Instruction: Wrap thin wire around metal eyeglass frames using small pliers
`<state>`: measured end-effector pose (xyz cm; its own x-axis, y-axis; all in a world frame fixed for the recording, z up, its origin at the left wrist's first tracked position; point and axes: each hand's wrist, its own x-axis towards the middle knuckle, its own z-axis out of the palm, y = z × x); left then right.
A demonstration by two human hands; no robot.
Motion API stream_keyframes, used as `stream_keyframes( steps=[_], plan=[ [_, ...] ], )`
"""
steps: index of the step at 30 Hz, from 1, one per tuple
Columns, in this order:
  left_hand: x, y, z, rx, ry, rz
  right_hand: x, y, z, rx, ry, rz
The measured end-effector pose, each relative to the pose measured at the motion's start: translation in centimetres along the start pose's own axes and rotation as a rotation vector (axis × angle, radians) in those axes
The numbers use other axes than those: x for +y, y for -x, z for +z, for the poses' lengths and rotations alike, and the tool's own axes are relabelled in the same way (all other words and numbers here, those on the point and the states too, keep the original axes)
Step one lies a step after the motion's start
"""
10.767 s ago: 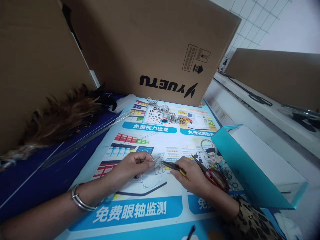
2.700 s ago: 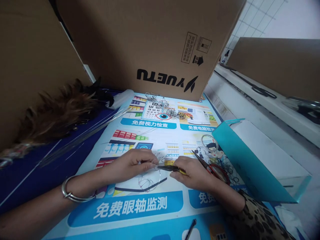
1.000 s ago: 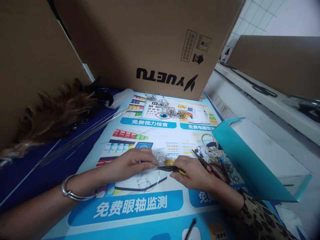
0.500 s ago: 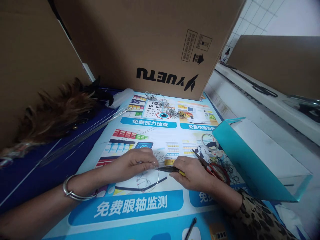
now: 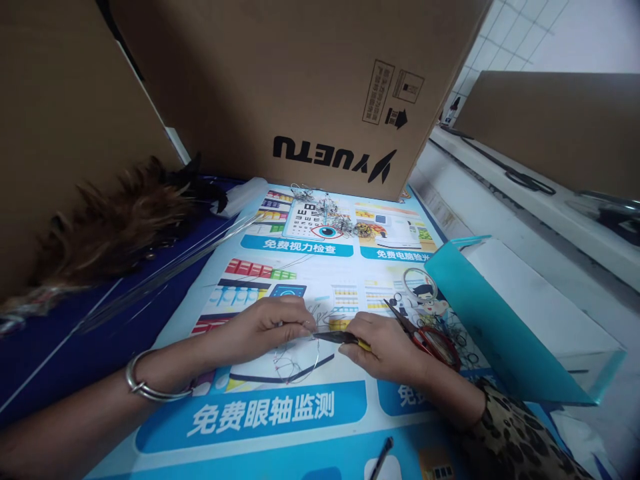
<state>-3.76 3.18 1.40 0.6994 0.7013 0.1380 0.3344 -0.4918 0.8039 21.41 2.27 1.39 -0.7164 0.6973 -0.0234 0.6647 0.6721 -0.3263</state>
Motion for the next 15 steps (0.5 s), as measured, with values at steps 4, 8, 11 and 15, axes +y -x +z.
stream_keyframes(
  steps=[4,8,11,15],
  plan=[
    [-0.05,-0.04,-0.04,0.030,-0.009,-0.009,0.33,0.03,-0.06,0.008,-0.040,-0.005],
    [-0.17,-0.05,-0.11,0.021,0.012,-0.024,0.51,0.03,-0.08,0.016,-0.058,-0.020],
    [-0.35,-0.01,-0.02,0.015,0.033,-0.023,0.51,0.03,-0.11,0.015,-0.061,-0.032],
    [-0.74,0.12,0.13,0.020,0.073,-0.007,0.55,0.07,-0.09,0.026,-0.070,-0.061]
  ],
)
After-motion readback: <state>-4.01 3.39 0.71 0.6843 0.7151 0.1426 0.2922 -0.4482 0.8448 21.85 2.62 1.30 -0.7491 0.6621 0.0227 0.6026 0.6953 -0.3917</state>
